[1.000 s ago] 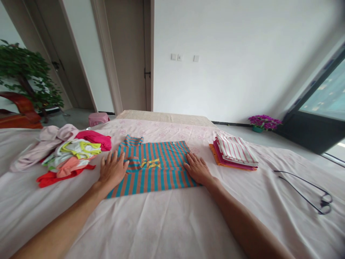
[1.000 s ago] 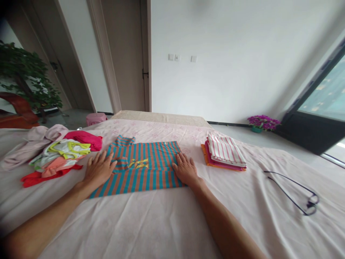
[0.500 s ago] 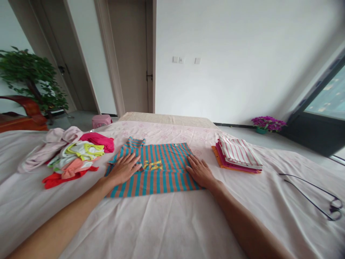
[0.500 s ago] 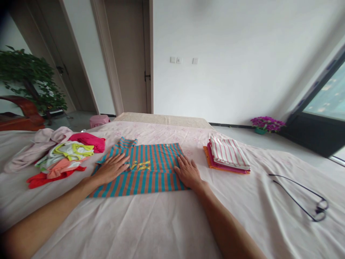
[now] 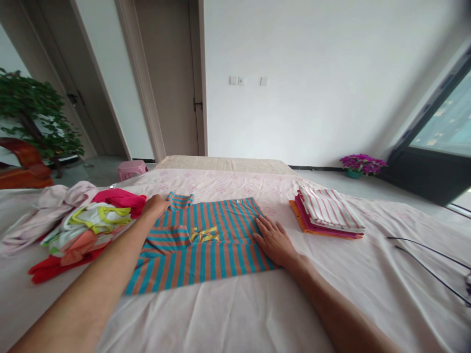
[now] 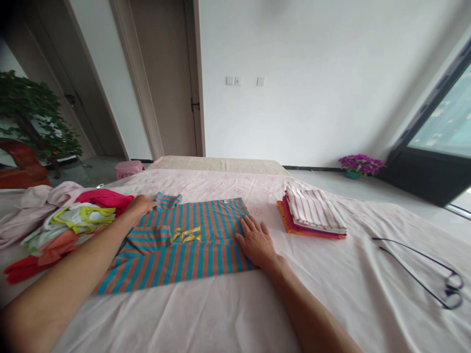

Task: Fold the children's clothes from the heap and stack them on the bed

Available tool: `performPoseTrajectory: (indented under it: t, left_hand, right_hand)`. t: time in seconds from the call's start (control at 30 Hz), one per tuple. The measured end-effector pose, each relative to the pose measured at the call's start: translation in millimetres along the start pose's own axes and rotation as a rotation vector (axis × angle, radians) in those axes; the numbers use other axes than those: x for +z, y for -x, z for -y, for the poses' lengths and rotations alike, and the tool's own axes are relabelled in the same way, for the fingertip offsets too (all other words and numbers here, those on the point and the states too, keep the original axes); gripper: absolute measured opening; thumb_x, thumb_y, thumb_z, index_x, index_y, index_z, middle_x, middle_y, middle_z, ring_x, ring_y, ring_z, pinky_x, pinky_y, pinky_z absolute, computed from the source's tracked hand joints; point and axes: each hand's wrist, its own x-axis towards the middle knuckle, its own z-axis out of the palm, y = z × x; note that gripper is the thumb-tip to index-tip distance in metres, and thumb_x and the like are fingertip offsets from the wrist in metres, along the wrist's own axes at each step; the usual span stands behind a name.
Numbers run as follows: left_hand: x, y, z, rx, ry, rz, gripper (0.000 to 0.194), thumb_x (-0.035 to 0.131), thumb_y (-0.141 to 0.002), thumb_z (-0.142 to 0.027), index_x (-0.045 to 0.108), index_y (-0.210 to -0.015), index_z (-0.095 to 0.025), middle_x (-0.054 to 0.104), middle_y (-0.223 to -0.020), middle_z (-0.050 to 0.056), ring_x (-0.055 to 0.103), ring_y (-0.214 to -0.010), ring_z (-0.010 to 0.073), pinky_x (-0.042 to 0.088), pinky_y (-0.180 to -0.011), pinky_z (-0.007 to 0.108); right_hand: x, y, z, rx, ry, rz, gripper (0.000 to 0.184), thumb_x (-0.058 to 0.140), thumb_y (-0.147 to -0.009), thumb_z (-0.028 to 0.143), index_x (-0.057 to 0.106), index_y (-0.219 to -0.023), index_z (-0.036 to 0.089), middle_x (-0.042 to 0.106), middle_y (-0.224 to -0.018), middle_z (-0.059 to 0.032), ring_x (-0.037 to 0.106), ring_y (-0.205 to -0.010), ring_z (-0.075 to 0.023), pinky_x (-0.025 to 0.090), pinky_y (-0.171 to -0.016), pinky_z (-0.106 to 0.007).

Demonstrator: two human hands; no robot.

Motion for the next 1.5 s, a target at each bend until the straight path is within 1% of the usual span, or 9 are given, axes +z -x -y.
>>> performPoseTrajectory:
  t: [0.23, 0.47, 0.6, 0.73, 0.83, 0.9, 1.03, 1.2, 1.5]
  left_hand:
    - [2.0, 13, -14, -0.143, 0.301, 0.207, 0.041, 0.060, -0.092, -0.040, 0.058, -0.125, -0.016, 0.059, -0.127, 0.009, 0.061, -0.109, 0.0243, 0.054, -0.090, 0.045]
    - [-43.4, 91, 1, 0.153, 0.539, 0.290, 0.039, 0.062, -0.087, -0.041, 0.059, -0.116, -0.016, 0.056, -0.066, -0.004, 0.051, -0.059, 0.0099, 0.042, -0.055, 0.021]
    - [-51.6, 149, 45, 0.421, 0.458, 0.459, 0.025, 0.063, -0.080, -0.039, 0.063, -0.098, -0.022, 0.067, -0.089, 0.001, 0.063, -0.077, 0.0168, 0.051, -0.070, 0.027]
    - [-38.8, 176, 71, 0.469, 0.153, 0.383, 0.034, 0.061, -0.075, -0.036, 0.062, -0.107, -0.024, 0.066, -0.087, 0.000, 0.062, -0.070, 0.0174, 0.050, -0.065, 0.028]
    - [-30.6, 181, 65, 0.501, -0.051, 0.268, 0.053, 0.060, -0.074, -0.035, 0.057, -0.126, -0.029, 0.067, -0.093, 0.001, 0.063, -0.073, 0.0188, 0.050, -0.065, 0.029]
    - [-28.3, 181, 55, 0.568, -0.107, 0.192, 0.039, 0.055, -0.078, -0.036, 0.064, -0.117, -0.032, 0.067, -0.107, 0.002, 0.065, -0.087, 0.0202, 0.050, -0.072, 0.029]
    - [-28.1, 179, 43, 0.580, -0.054, 0.117, 0.027, 0.041, -0.089, -0.040, 0.066, -0.091, -0.029, 0.070, -0.101, 0.001, 0.066, -0.093, 0.0207, 0.050, -0.078, 0.030]
    - [-29.1, 177, 49, 0.520, 0.092, 0.208, 0.028, 0.052, -0.085, -0.045, 0.063, -0.105, -0.028, 0.071, -0.105, 0.001, 0.068, -0.093, 0.0208, 0.053, -0.083, 0.031]
    - [-36.4, 183, 51, 0.575, 0.136, 0.111, 0.022, 0.050, -0.083, -0.038, 0.064, -0.095, -0.025, 0.068, -0.101, 0.004, 0.065, -0.097, 0.0227, 0.053, -0.085, 0.032]
  right_hand:
    - [-2, -1, 2, 0.003, -0.011, -0.007, 0.058, 0.029, -0.102, 0.046, 0.036, -0.152, 0.019, 0.031, -0.160, -0.0089, 0.028, -0.147, -0.0250, 0.019, -0.119, -0.048]
    - [-7, 4, -1, -0.022, -0.081, -0.025, 0.053, 0.034, -0.101, 0.044, 0.043, -0.148, 0.021, 0.039, -0.156, -0.0084, 0.031, -0.145, -0.0243, 0.021, -0.118, -0.045]
    - [-22, 4, -2, -0.038, -0.129, -0.026, 0.046, 0.040, -0.098, 0.036, 0.051, -0.142, 0.024, 0.049, -0.149, -0.0072, 0.044, -0.135, -0.0250, 0.027, -0.115, -0.043]
    - [-38, -16, -1, -0.011, -0.099, -0.077, 0.058, 0.046, -0.089, 0.017, 0.044, -0.147, 0.026, 0.045, -0.151, -0.0067, 0.052, -0.126, -0.0263, 0.039, -0.104, -0.038]
    - [-40, -41, -2, -0.064, -0.073, -0.059, 0.061, 0.043, -0.088, 0.012, 0.042, -0.147, 0.028, 0.043, -0.152, -0.0063, 0.058, -0.118, -0.0250, 0.045, -0.095, -0.034]
    - [-36, -59, -5, -0.093, -0.054, -0.050, 0.057, 0.041, -0.089, 0.011, 0.047, -0.144, 0.026, 0.045, -0.149, -0.0071, 0.059, -0.114, -0.0238, 0.046, -0.091, -0.032]
    - [-24, -88, -11, -0.108, -0.017, -0.046, 0.045, 0.040, -0.093, 0.013, 0.059, -0.132, 0.023, 0.055, -0.139, -0.0084, 0.057, -0.114, -0.0231, 0.043, -0.094, -0.032]
    - [-13, -105, -18, -0.067, -0.016, -0.038, 0.039, 0.037, -0.098, 0.017, 0.067, -0.122, 0.022, 0.064, -0.126, -0.0090, 0.054, -0.115, -0.0219, 0.041, -0.097, -0.032]
    - [-39, -83, -22, -0.087, -0.006, -0.111, 0.032, 0.040, -0.100, 0.024, 0.070, -0.110, 0.021, 0.067, -0.112, -0.0094, 0.057, -0.107, -0.0206, 0.041, -0.088, -0.028]
